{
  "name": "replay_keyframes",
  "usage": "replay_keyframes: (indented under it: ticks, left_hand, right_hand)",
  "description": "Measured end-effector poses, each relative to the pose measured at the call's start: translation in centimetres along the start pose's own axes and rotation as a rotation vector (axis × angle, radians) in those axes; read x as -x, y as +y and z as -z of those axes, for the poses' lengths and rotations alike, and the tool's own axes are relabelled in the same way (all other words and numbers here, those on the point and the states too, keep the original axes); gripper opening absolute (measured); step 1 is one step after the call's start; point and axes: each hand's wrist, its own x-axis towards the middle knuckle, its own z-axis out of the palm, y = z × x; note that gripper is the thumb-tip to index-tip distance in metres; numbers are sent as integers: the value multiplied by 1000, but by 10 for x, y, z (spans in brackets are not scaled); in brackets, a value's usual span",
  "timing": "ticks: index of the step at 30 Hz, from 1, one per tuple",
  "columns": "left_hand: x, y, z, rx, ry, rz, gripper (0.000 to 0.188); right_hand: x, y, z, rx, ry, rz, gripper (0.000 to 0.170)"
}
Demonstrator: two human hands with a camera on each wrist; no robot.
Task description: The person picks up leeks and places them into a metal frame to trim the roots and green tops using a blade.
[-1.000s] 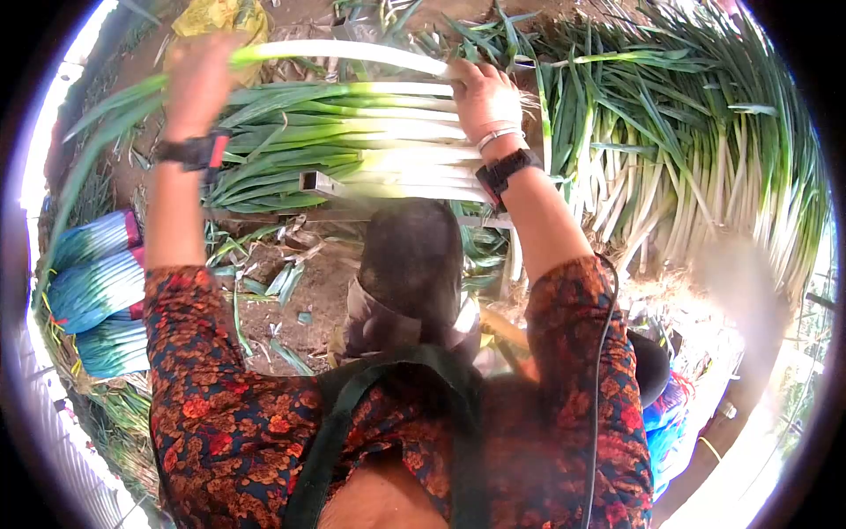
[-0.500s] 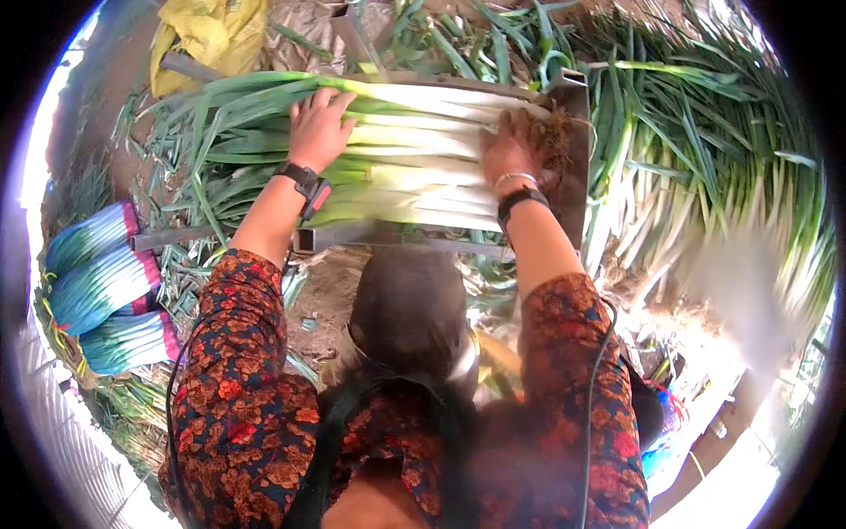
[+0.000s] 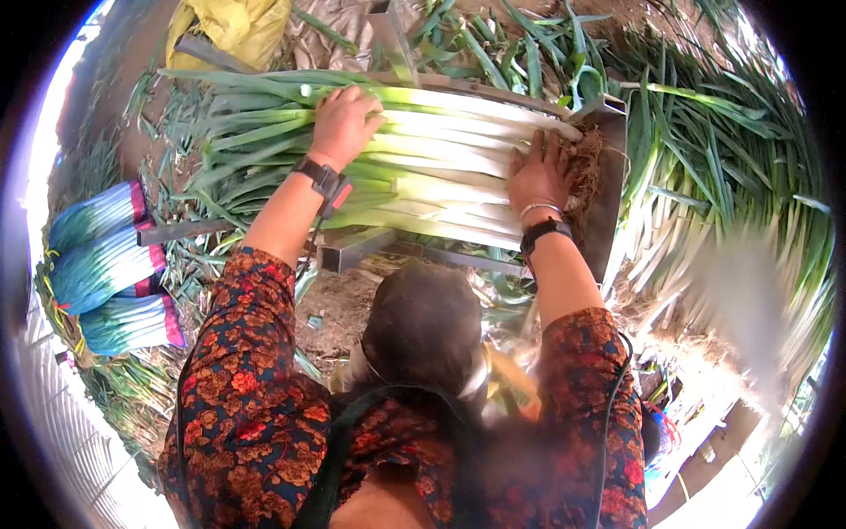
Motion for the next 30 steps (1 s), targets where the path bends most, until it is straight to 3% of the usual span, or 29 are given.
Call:
replay_keyframes:
  ticks: [3,4,8,10,11,12,13,14,17,18,20,22,24,26,28,29,30]
  left_hand:
    - [-17,-17,-27,-16,120,-38,17]
    - [-24,-20,-26,-15,76,-27,19]
    - [-32,-29,-34,55,76,-60,31]
    - [-42,-32,-29,103,-81,-17,43]
    - [-49,-34,-23,119,-169,-56,41]
    - [-57,-33,-18,210,-314,38,38]
    - [-63,-29,-3,198,-410,-21,34]
    - [-68,-30,6,276,-326,-93,26]
    - [-81,17,82,596,-237,-113,31]
    - [-74,55,119,619,-157,-118,30]
    - [-53,127,182,372,208,-295,30]
    - [-17,201,217,658,353,-191,27]
    - [17,258,221,857,467,-222,23]
    - [35,300,196,1285,268,-376,22]
    - [50,340,156,1473,8,-260,22]
    - [49,349,120,1538,-123,-289,17]
    - [54,357,89,1547,-227,-194,14]
  right_hand:
    - [-3,-4,2,41,-48,-18,59]
    - [-4,0,-9,45,55,12,60]
    - [-10,3,-9,92,5,24,63]
    - [-13,6,-15,60,-3,-5,58]
    - [-35,31,-51,108,12,212,49]
    - [-56,57,-85,161,39,428,42]
    - [-57,53,-69,195,-177,624,37]
    - [-7,15,61,85,-285,361,26]
    - [38,4,95,-462,343,203,35]
    - [57,8,111,-642,408,255,32]
    - [100,9,141,-900,536,349,29]
    - [140,24,159,-996,640,361,29]
    - [166,52,154,-1052,631,183,27]
    - [177,94,116,-1214,594,-109,25]
    - [168,152,40,-1473,553,-460,24]
    - [168,184,9,-1571,548,-622,23]
    - [173,213,-21,-1428,520,-720,22]
